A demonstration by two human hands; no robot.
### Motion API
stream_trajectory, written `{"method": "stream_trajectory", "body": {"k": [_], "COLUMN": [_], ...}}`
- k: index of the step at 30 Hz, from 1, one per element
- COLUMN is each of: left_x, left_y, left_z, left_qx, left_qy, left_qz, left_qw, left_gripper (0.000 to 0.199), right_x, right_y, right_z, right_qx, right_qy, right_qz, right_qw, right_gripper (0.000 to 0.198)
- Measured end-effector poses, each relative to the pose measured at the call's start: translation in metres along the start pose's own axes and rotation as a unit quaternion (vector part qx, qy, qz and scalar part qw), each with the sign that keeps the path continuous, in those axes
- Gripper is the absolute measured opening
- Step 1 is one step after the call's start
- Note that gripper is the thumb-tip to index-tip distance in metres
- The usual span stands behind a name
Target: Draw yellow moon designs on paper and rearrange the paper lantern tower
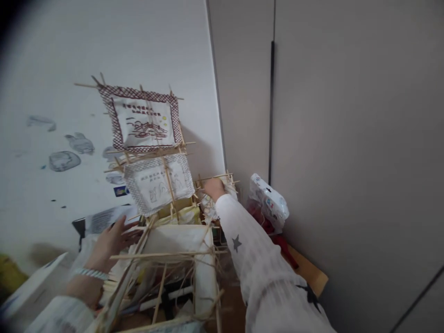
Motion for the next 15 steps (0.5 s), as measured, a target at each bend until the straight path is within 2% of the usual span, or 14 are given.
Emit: {"method": "stream_trajectory", "body": {"k": [5,10,15], "left_x": [0.006,0.011,0.010], "left_y": [-0.014,-0.015,-0.022], "left_z": [0.003,0.010,0.021], "left_qx": [-0.044,-0.014,0.027], "left_qy": [0.017,0.026,0.020], "left_qz": [0.008,0.010,-0.028], "left_qw": [0.999,1.000,0.999], "left_gripper": [0.018,0.018,0.015], "right_x": [-0.002,-0.002,-0.001], "right_y": [0.002,0.001,0.000], "right_z": [0.005,0.007,0.004], "right_qx": [-0.004,-0.007,-0.002], "right_qy": [0.002,0.000,-0.011], "right_qz": [-0.005,0.001,0.000], "right_qw": [1.000,1.000,1.000], "right_gripper": [0.038,0.036,0.037]}}
Point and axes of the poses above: each hand's wrist, its own y-axis away from the middle knuckle, its own x-axis out of the palm, z = x × y, the point moved 4 cm from there along -y, towards the middle knuckle, and after that the axes turned 9 degrees about x, right-handed, at the moved point
